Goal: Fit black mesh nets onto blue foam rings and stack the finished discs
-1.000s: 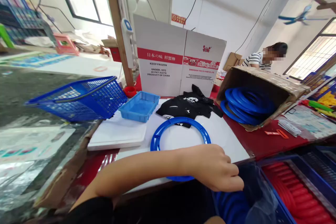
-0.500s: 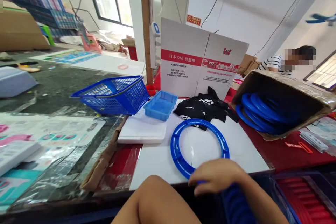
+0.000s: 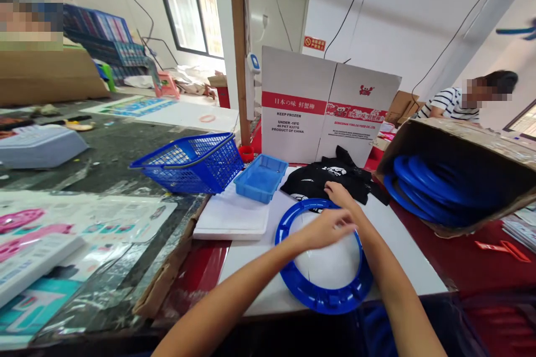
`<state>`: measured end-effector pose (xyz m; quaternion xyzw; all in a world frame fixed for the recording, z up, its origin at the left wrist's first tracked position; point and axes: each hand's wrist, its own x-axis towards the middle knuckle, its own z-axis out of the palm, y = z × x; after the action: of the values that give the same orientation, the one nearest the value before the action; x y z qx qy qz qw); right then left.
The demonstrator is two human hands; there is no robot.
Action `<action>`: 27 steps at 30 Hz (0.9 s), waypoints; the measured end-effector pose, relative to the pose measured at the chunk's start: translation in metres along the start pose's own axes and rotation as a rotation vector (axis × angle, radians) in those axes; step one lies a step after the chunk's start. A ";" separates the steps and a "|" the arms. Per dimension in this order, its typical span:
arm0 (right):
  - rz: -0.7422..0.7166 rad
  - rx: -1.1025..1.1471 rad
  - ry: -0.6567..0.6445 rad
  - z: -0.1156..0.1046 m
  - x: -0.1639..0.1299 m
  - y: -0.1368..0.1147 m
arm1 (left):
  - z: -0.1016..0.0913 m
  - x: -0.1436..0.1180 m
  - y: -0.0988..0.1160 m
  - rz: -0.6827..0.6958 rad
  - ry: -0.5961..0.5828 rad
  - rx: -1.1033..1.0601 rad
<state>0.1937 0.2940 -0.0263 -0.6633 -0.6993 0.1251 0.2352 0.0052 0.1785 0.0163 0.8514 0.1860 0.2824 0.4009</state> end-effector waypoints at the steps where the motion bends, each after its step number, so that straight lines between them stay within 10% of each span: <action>1: 0.000 0.072 0.047 0.002 0.003 0.011 | -0.012 0.002 -0.021 -0.100 0.097 0.132; 5: 0.072 0.366 0.295 0.005 0.009 0.057 | -0.035 -0.003 -0.100 -0.282 0.207 0.470; 9: 0.187 0.603 0.516 -0.001 0.009 0.105 | -0.029 -0.016 -0.128 -0.183 0.202 0.529; 16: 0.291 0.984 0.720 -0.011 0.008 0.149 | -0.034 -0.019 -0.114 -0.234 0.057 0.670; 27: 0.131 1.104 0.488 -0.031 -0.026 0.129 | -0.044 -0.020 -0.064 -0.600 -0.125 0.765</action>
<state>0.3216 0.2755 -0.0664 -0.4946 -0.4147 0.3280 0.6898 -0.0436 0.2322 -0.0184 0.8619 0.4889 0.0142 0.1337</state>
